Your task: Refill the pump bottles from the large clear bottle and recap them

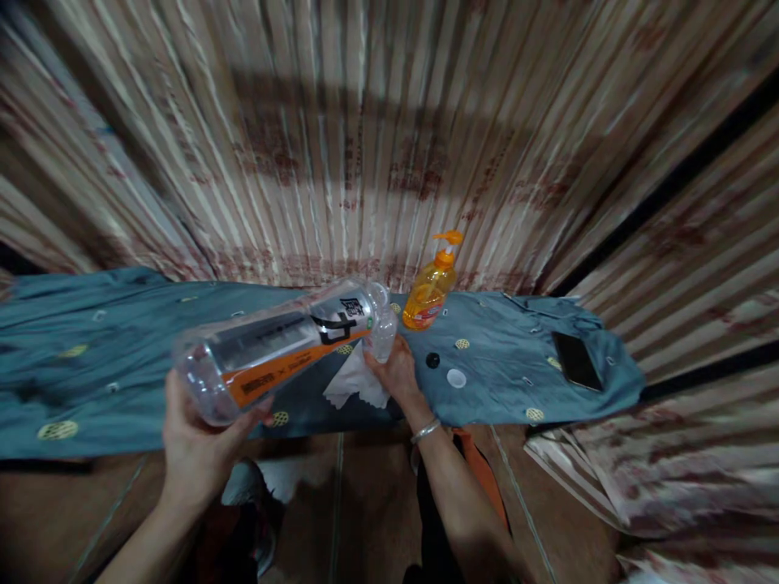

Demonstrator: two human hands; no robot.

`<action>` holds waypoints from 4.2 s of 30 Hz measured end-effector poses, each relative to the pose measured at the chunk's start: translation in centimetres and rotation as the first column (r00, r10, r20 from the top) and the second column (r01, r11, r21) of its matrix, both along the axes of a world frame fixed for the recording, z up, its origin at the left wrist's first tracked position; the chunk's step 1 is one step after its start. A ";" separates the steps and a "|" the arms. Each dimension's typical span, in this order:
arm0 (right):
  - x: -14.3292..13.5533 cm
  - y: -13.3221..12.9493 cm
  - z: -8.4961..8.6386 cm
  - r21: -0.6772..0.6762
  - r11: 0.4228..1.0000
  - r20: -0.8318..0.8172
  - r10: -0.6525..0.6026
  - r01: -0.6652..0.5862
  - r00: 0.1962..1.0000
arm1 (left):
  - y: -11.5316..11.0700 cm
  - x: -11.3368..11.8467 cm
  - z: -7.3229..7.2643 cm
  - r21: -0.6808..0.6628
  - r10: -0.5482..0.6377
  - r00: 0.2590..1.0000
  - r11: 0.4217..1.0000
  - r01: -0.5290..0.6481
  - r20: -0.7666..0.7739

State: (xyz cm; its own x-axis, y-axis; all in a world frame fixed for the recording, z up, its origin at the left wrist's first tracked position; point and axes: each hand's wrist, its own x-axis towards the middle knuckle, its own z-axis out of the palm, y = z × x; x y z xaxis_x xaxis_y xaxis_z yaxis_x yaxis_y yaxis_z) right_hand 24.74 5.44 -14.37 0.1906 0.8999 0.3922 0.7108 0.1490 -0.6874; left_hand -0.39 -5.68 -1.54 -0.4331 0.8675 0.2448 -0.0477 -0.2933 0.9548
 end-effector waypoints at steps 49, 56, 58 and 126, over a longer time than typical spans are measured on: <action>-0.4 0.0 0.9 0.005 1.000 0.056 0.003 -0.003 0.998 | -0.1 -0.3 -1.0 0.038 0.060 0.998 0.998 -0.059 -0.023; -0.2 0.1 1.0 0.013 1.000 0.055 0.024 -0.025 0.998 | -0.2 -0.6 -0.8 0.006 0.030 0.997 1.000 -0.030 -0.067; -0.3 0.1 0.8 0.007 1.000 0.052 0.016 -0.017 0.999 | -0.2 -0.4 -0.7 0.035 0.055 0.997 0.998 -0.053 -0.054; -0.1 0.9 -0.4 0.067 0.997 0.056 0.036 -0.040 0.998 | 0.3 0.1 1.7 -0.029 0.065 0.990 0.998 -0.062 0.128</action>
State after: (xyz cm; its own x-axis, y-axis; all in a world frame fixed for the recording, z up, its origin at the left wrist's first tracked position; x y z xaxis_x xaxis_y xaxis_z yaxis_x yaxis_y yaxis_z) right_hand 24.69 6.32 -14.81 0.1334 0.8771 0.4614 0.7397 0.2217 -0.6353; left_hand -0.32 -5.42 0.20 -0.5140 0.8423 0.1621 -0.1530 -0.2760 0.9489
